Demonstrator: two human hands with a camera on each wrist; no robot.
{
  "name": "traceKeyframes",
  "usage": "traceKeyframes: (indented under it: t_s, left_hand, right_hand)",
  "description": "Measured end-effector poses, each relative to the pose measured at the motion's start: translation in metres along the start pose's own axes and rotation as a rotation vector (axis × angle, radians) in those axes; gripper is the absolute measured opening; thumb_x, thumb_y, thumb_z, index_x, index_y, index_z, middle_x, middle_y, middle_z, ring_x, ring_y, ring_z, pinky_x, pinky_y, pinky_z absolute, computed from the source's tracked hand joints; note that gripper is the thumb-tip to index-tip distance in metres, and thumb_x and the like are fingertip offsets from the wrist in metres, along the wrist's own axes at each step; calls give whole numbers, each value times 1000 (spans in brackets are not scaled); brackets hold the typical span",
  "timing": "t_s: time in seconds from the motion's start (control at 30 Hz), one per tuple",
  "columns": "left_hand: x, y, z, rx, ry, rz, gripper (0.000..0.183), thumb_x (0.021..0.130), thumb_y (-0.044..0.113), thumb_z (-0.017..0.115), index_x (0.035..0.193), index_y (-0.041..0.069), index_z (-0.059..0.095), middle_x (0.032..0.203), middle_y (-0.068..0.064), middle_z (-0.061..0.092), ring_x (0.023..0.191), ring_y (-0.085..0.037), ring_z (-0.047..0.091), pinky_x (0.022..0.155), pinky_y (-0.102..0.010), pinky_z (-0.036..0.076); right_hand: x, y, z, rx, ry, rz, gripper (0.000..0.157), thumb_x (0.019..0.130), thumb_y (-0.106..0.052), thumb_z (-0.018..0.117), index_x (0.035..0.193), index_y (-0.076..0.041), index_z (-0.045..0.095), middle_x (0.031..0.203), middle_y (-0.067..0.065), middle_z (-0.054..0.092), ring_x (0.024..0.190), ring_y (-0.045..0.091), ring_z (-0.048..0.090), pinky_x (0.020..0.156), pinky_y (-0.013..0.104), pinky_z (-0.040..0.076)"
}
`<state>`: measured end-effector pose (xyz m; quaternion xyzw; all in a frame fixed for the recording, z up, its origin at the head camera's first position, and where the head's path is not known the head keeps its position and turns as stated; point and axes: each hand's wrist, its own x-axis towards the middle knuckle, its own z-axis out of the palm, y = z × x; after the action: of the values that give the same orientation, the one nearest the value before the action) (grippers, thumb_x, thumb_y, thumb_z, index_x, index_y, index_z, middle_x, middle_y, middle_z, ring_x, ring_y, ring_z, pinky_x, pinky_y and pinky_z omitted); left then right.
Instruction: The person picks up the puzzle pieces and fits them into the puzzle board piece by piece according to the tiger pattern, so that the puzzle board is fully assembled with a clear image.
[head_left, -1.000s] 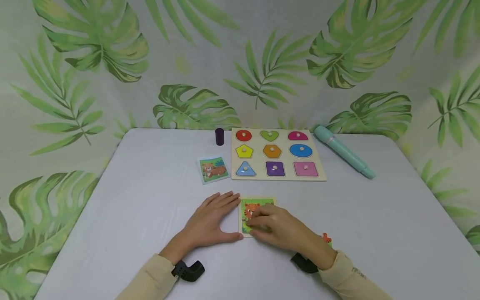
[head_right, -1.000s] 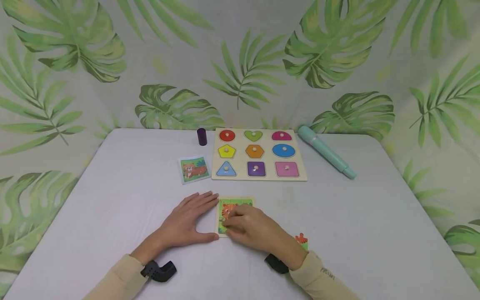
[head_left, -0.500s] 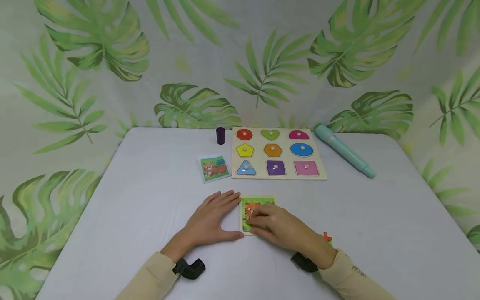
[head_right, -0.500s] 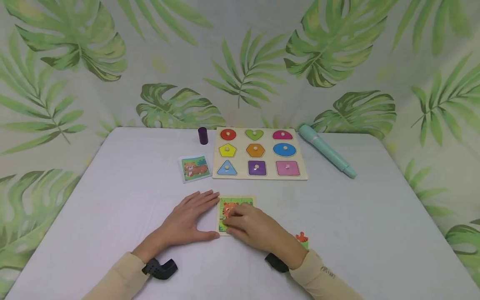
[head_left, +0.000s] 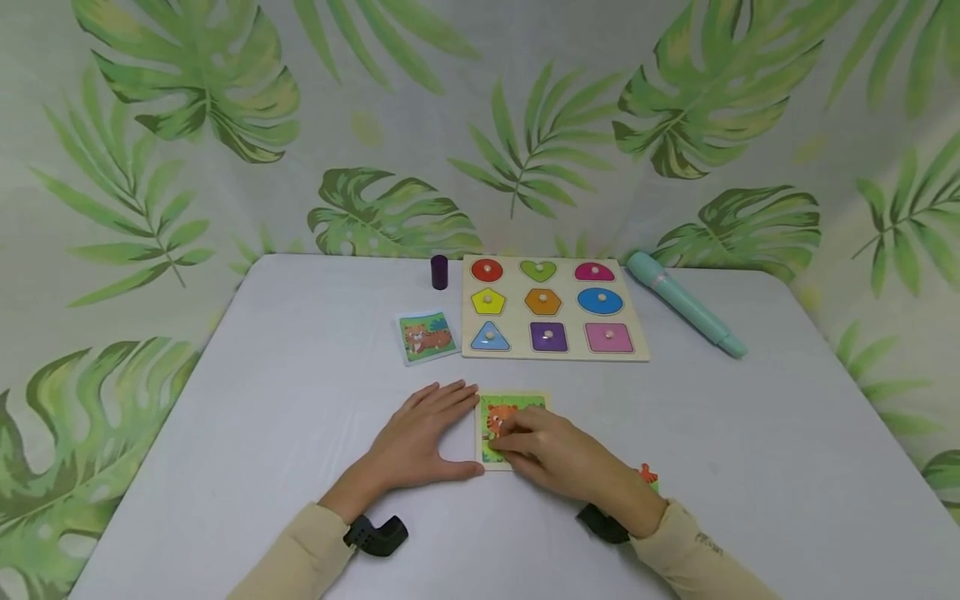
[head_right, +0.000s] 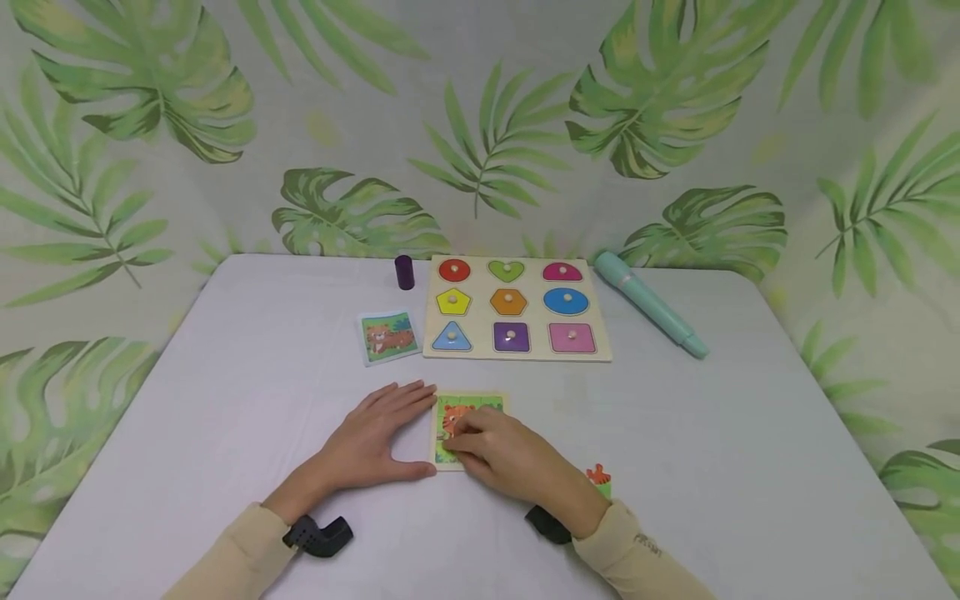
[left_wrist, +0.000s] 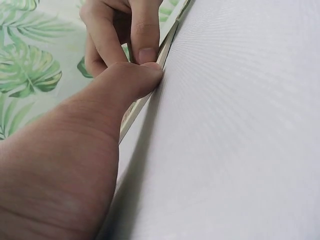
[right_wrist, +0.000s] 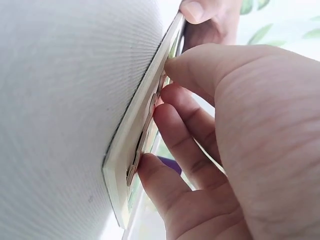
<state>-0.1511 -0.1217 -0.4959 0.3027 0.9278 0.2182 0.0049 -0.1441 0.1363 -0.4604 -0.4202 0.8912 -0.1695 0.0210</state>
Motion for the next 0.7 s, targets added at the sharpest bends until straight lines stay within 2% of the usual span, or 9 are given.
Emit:
traceKeyframes:
  t_s: [0.2,0.43,0.57,0.7]
  left_hand:
    - [0,-1,-1,7,-11,-5,97,83,72,69,158,16,44,165,3,38,157,-16,27,130,-42,17]
    - [-1,-2,1,8,-13,-7,97,83,73,68,158,16,44,166,4,38,157,-16,26,130,-42,17]
    - [-1,-1,0,0,-33,-11,98,84,72,68,160,16,40,167,4,36,157,-15,24,131,-42,16]
    - [2,-1,-5,-69,-77,-30,102,83,69,72,162,17,35,167,3,35,158,-15,22,131,-43,14]
  right_hand:
    - [1,-1,0,32,7,6,21,97,-24,74,117,-21,80,112,-8,69,104,6,58,91,23,59]
    - [-4,0,-5,49,-26,15,27,97,-24,73,124,-22,76,120,-9,70,112,8,60,98,31,58]
    - [-11,3,-10,60,10,4,29,96,-22,75,124,-21,76,121,-9,70,114,9,62,99,34,58]
    - [-21,7,-16,79,39,40,31,95,-21,75,126,-23,75,123,-9,70,115,10,63,100,36,58]
